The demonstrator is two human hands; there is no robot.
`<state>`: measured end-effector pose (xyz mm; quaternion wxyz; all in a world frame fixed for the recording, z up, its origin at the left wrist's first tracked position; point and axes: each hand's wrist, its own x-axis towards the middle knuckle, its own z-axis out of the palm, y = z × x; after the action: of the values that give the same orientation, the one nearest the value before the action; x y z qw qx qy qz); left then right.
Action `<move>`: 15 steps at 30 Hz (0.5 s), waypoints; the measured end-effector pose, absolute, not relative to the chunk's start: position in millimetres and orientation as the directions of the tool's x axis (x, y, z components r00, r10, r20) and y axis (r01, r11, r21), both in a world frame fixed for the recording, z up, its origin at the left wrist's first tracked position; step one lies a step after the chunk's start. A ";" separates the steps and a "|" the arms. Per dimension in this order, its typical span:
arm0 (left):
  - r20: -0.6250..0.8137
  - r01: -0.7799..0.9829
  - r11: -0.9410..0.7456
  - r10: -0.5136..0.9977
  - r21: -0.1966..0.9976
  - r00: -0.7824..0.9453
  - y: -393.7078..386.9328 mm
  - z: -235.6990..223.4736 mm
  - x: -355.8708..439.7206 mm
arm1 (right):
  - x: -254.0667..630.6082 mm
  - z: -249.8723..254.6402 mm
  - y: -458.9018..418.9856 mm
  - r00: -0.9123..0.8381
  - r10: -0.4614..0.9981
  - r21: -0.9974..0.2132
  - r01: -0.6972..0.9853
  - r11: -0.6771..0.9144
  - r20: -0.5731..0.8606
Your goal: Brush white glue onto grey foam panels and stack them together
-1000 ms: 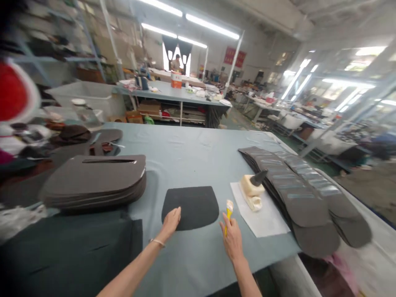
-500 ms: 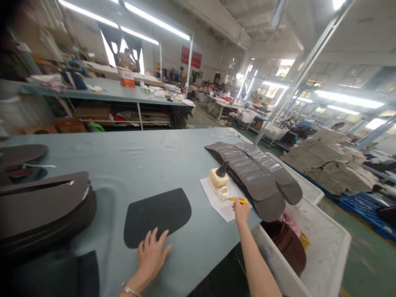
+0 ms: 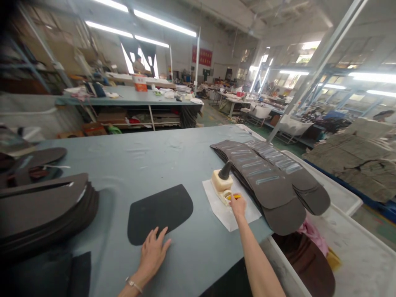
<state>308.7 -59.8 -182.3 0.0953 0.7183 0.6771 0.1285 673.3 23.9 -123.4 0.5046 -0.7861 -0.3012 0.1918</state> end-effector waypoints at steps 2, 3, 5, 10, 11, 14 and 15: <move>0.084 0.917 -0.068 0.996 0.394 0.038 -60.6 -177.7 300.9 | 677.4 -123.6 14.3 0.748 0.663 -0.915 0.288 -0.281 0.031; 0.085 0.899 -0.073 0.996 0.432 0.040 -61.3 -175.5 296.8 | 679.3 -123.5 8.6 0.753 0.657 -0.919 0.288 -0.268 0.044; 0.048 0.859 -0.072 0.997 0.507 0.055 -62.5 -172.2 290.3 | 682.8 -122.8 -2.2 0.767 0.640 -0.922 0.283 -0.263 0.053; -0.155 0.732 0.061 0.986 0.678 0.062 -67.4 -164.8 295.8 | 685.8 -111.8 -14.3 0.731 0.667 -0.782 0.497 -0.376 0.144; -0.188 0.702 0.087 0.980 0.707 0.068 -71.0 -161.9 299.7 | 683.4 -107.8 -15.5 0.686 0.697 -0.701 0.603 -0.382 0.210; -0.239 0.631 0.111 0.964 0.768 0.120 -86.7 -151.9 310.2 | 666.8 -93.3 -22.1 0.440 0.800 -0.419 0.869 -0.263 0.409; -0.250 0.627 0.117 0.960 0.770 0.129 -91.6 -149.3 312.1 | 659.0 -88.3 -24.5 0.347 0.825 -0.367 0.912 -0.185 0.446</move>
<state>312.1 -91.6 -149.3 0.4056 0.6322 0.6275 0.2050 659.0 -24.5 -88.3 0.2943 -0.7661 -0.5666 -0.0736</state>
